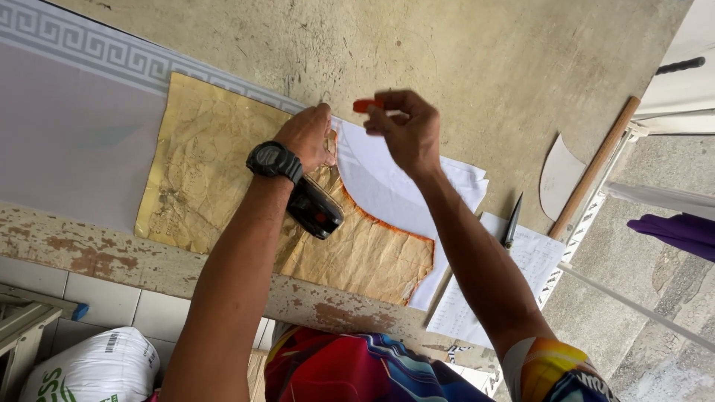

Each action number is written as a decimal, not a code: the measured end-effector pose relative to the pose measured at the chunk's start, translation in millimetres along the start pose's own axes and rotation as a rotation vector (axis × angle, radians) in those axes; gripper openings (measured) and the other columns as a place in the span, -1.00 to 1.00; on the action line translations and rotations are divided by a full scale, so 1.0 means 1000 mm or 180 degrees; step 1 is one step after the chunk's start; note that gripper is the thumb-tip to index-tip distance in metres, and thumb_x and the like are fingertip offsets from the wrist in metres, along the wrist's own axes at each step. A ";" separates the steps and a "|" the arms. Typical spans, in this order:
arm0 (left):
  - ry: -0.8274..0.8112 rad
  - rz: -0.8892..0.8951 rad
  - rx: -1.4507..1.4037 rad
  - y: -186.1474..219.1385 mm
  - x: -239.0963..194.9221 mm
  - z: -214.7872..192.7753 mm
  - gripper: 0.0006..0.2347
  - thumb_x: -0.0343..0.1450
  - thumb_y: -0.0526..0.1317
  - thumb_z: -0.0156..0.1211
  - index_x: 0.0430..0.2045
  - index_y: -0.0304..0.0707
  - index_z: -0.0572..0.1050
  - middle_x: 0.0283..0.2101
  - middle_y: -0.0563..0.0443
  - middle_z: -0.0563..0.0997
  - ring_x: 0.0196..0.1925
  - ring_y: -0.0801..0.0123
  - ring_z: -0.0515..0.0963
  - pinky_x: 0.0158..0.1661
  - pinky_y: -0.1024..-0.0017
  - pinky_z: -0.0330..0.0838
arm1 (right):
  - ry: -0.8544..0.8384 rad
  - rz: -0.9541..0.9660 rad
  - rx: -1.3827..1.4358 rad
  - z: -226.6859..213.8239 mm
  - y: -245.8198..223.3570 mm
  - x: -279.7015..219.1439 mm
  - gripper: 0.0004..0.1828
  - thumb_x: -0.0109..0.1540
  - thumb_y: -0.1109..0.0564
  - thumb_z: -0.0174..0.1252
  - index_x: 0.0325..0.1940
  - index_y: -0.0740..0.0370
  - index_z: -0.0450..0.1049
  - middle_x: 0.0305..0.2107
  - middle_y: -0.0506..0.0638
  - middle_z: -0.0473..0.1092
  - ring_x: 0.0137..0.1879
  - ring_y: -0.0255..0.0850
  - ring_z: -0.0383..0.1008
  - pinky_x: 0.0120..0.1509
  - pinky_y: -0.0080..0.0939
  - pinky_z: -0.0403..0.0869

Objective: Cutting printed jersey fabric with scissors and aligning a paper pattern on fabric for garment production.

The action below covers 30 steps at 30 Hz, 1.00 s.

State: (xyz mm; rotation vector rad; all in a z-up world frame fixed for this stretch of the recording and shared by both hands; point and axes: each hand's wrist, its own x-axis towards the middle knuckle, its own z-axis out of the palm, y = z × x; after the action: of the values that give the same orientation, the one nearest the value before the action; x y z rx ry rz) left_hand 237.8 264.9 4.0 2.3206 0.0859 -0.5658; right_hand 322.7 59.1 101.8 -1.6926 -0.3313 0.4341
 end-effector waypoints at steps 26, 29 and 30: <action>0.0168 0.0003 0.0018 -0.010 0.008 0.009 -0.43 0.33 -0.19 0.70 -0.17 -0.04 0.18 -0.22 -0.12 0.38 -0.06 -0.21 0.63 -0.12 -0.14 0.67 | 0.0190 -0.0439 -0.1637 0.051 0.060 -0.113 -0.94 0.30 0.21 0.38 -0.17 0.23 0.70 -0.43 0.12 0.62 -0.43 -0.05 0.63 -0.39 -0.09 0.56; 0.0152 -0.0026 -0.0018 0.001 -0.001 -0.001 -0.38 0.24 -0.16 0.77 -0.16 -0.06 0.20 -0.21 -0.16 0.44 -0.02 -0.26 0.65 -0.05 -0.19 0.65 | 0.0039 -0.0522 -0.2109 0.033 0.064 -0.133 -0.93 0.30 0.18 0.37 -0.27 0.18 0.70 -0.48 0.07 0.58 -0.45 -0.04 0.63 -0.43 -0.05 0.55; 0.0143 -0.0009 -0.0009 -0.001 0.000 -0.001 -0.38 0.24 -0.16 0.77 -0.16 -0.06 0.20 -0.21 -0.16 0.44 -0.02 -0.26 0.65 -0.05 -0.19 0.65 | 0.0061 -0.0517 -0.2111 0.026 0.065 -0.140 -0.93 0.30 0.18 0.37 -0.27 0.18 0.70 -0.48 0.07 0.58 -0.45 -0.04 0.63 -0.43 -0.05 0.55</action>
State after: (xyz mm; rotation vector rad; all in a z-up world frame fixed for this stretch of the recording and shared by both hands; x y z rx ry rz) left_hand 238.3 266.0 3.9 2.3313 0.1109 -0.5146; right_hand 185.4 7.6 48.1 -2.2875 -0.6439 0.1911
